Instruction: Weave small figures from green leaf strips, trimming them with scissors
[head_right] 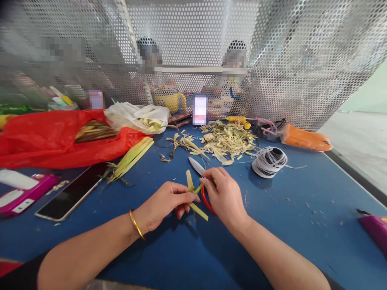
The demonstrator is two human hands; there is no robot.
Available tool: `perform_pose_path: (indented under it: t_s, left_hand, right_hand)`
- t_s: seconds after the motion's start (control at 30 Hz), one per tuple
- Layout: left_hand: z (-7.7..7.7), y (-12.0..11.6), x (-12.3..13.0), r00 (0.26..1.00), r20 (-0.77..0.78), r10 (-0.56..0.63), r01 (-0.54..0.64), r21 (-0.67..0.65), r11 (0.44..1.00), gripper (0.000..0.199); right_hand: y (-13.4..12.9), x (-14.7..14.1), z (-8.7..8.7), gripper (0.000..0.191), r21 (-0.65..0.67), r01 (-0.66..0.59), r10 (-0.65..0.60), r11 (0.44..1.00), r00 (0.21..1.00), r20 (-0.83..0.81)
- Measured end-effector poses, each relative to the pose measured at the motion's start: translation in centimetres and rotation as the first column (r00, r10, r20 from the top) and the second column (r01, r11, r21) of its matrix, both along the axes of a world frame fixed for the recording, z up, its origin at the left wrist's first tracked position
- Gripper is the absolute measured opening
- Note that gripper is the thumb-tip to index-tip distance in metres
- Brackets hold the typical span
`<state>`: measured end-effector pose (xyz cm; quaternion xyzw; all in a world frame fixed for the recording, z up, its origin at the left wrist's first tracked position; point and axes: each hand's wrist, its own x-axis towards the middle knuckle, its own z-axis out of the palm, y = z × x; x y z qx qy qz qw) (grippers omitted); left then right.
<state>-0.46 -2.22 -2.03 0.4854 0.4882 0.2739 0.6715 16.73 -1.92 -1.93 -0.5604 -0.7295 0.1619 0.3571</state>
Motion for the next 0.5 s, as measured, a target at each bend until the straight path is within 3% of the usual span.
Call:
perform_pose_path:
  t_s: [0.07,0.13,0.2,0.3,0.4,0.5]
  left_hand:
    - [-0.1,0.2,0.0,0.996,0.052,0.071,-0.067,-0.07,0.995,0.029]
    - [-0.2,0.4,0.0,0.985,0.112,0.133,-0.119,-0.124,0.985,0.034]
    - [-0.3,0.5,0.0,0.971,0.166,0.171,-0.144,-0.161,0.976,0.036]
    - [-0.3,0.6,0.0,0.959,0.201,0.201,-0.164,-0.184,0.969,0.036]
    - [-0.2,0.6,-0.1,0.959,0.209,0.191,-0.149,-0.202,0.968,0.034]
    - [0.0,0.6,-0.3,0.953,0.264,0.145,-0.088,-0.217,0.972,0.031]
  right_hand:
    - [-0.6,0.0,0.8,0.016,0.263,-0.085,0.048,0.961,0.988,0.144]
    - [-1.2,-0.3,1.3,0.016,0.372,-0.299,0.172,0.879,0.925,0.338]
    - [-1.7,-0.8,1.3,0.021,0.326,-0.514,0.296,0.793,0.794,0.532]
    - [-2.0,-1.5,0.7,0.024,0.25,-0.634,0.295,0.732,0.626,0.722]
    - [-2.0,-1.7,0.2,0.022,0.275,-0.659,0.222,0.7,0.567,0.793]
    - [-1.9,-1.4,0.1,0.021,0.323,-0.667,0.186,0.672,0.574,0.798]
